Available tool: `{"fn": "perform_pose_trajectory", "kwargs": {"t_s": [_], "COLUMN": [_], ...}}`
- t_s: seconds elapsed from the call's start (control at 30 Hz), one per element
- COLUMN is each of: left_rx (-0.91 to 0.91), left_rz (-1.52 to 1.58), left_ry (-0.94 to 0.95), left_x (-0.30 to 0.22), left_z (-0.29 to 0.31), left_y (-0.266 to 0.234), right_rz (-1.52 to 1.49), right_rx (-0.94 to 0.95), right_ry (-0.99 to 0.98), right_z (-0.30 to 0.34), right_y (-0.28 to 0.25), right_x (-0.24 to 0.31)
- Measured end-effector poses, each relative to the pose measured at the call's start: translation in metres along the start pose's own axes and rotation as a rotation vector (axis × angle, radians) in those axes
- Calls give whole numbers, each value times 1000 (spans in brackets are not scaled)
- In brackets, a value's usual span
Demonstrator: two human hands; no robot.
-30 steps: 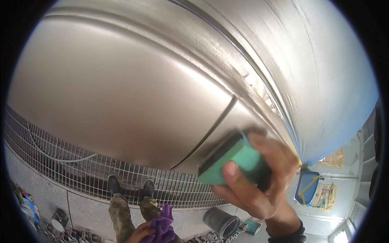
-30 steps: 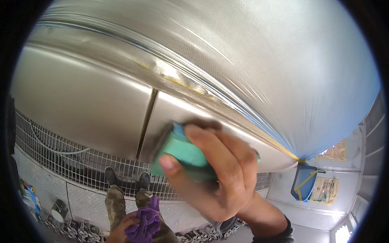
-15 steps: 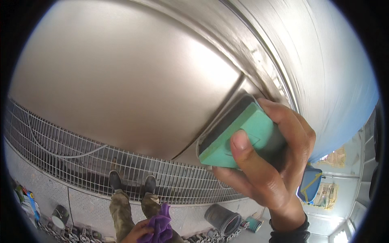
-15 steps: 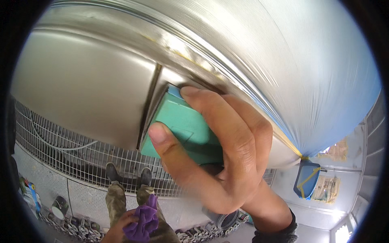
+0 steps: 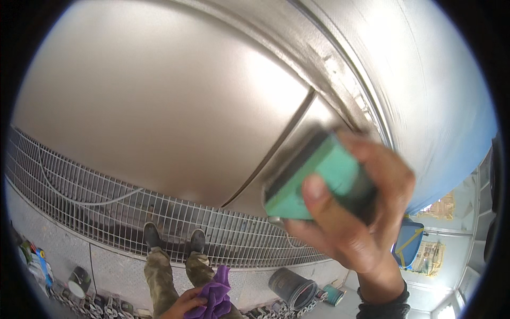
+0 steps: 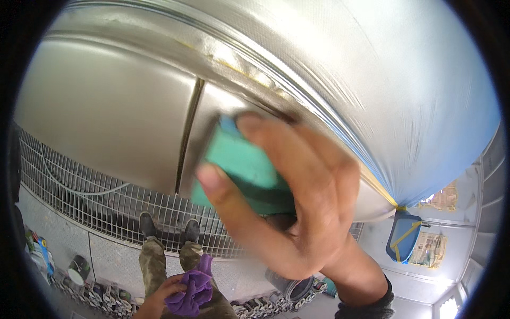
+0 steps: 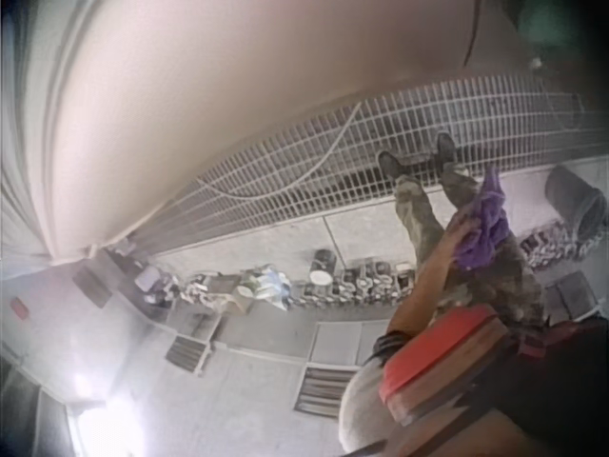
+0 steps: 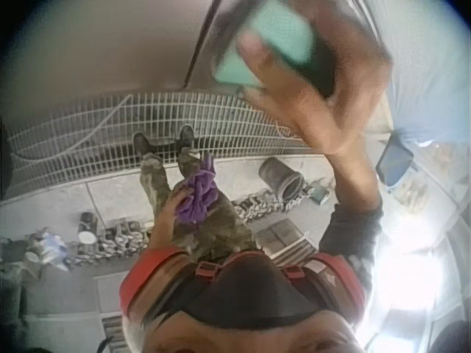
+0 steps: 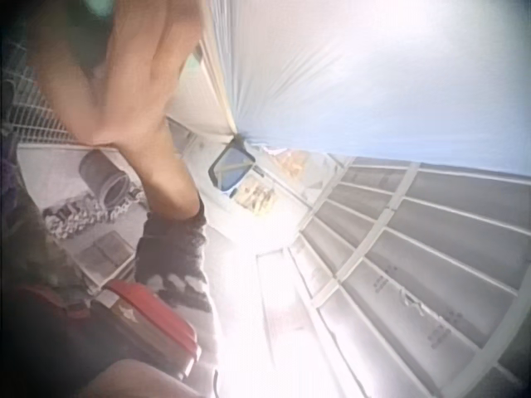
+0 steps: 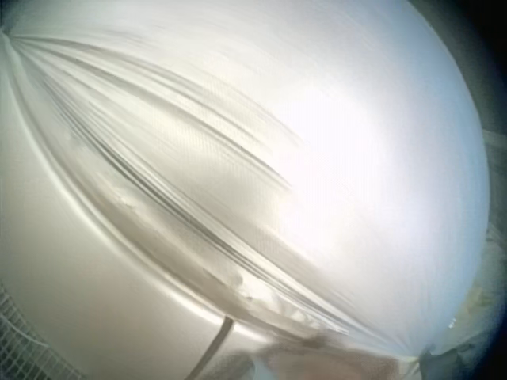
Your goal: The person sands a silver car bumper with a green sanding block, then wipes the surface with a purple cloth. They rinse the sanding block in a bucket of water and continue sanding and wiping the bumper. Finally, they use a spray gun to apply a coating to the bumper.
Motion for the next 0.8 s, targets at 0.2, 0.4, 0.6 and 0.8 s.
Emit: {"fn": "perform_pose_trajectory", "kwargs": {"t_s": [0.2, 0.4, 0.6, 0.8], "left_rx": [-50, 20, -3, 78], "left_rz": [11, -53, -89, -119], "left_ry": [-42, -10, -35, -24], "left_x": [-2, 22, 10, 14], "left_z": [4, -12, -8, -14], "left_y": [4, -24, -12, -19], "right_rz": [-25, -36, -82, 11], "right_rx": [38, 32, -31, -24], "right_ry": [-7, 2, -6, 6], "right_z": [7, 9, 9, -3], "right_y": [1, 4, 5, 0], "right_x": [4, 3, -6, -2]}}
Point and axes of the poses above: each hand's wrist, its own z-axis away from the middle knuckle, its own y-axis out of the palm, x = y × z, the point moved 6 cm from there along -z, towards the middle knuckle, and after that the axes turned 2 degrees about -z, right-handed, at the moved point
